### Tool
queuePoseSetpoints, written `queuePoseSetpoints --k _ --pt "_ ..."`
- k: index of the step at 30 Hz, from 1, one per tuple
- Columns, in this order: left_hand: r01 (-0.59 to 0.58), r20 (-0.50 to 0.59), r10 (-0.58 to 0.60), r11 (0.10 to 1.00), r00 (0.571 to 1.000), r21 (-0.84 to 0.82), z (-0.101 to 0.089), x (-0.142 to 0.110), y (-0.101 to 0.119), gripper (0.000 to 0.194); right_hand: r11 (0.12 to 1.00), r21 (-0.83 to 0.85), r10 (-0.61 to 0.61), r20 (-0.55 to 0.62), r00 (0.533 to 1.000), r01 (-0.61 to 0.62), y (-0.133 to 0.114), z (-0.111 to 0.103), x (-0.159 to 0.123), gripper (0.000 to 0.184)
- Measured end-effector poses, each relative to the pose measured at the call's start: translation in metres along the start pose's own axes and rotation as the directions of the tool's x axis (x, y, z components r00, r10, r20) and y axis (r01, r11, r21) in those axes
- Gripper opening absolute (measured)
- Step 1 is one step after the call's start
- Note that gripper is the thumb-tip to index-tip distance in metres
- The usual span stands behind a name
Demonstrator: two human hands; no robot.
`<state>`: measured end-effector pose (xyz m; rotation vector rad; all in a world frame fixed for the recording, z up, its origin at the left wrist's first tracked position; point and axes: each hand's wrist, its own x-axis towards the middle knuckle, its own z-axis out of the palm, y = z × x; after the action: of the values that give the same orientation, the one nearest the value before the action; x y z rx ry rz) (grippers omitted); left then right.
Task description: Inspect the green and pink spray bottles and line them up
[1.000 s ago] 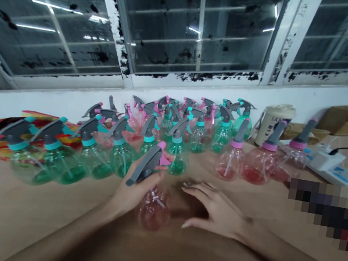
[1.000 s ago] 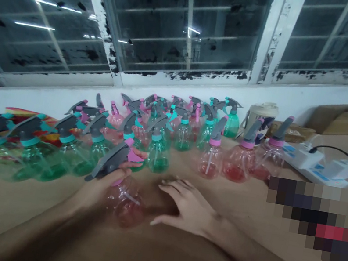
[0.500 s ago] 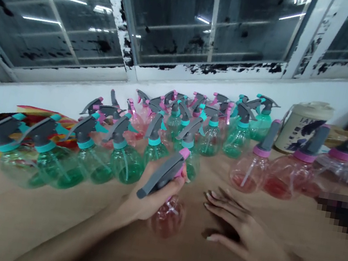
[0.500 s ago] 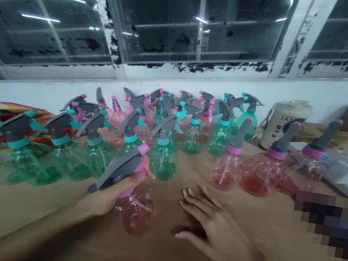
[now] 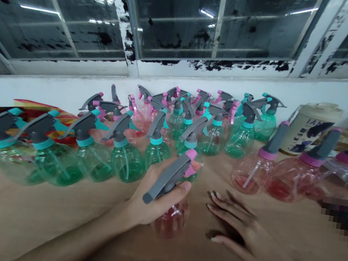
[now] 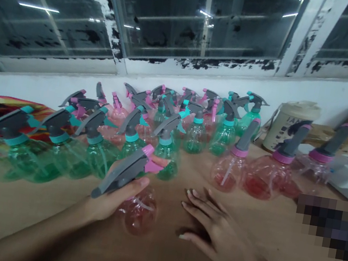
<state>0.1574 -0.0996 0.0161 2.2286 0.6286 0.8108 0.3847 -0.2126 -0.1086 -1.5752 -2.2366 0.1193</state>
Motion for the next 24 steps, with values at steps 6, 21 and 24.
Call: queuePoseSetpoints --k 6,21,24 --pt "0.056 0.028 -0.054 0.996 0.998 -0.065 0.0008 -0.0008 -0.0003 0.034 0.998 -0.006 0.068 -0.069 0.995 -0.068 -0.0054 0.0044 -0.0046 0.058" --pt "0.097 0.039 -0.094 0.989 0.995 -0.112 -0.0009 -0.0002 -0.0014 0.034 0.996 0.016 0.084 -0.025 0.996 -0.084 -0.0072 -0.0011 -0.0031 0.056" --pt "0.065 0.041 -0.061 0.991 0.997 -0.113 -0.0016 0.0013 0.0016 0.034 0.997 0.023 0.068 -0.027 0.997 -0.067 -0.0056 -0.0005 -0.0034 0.056"
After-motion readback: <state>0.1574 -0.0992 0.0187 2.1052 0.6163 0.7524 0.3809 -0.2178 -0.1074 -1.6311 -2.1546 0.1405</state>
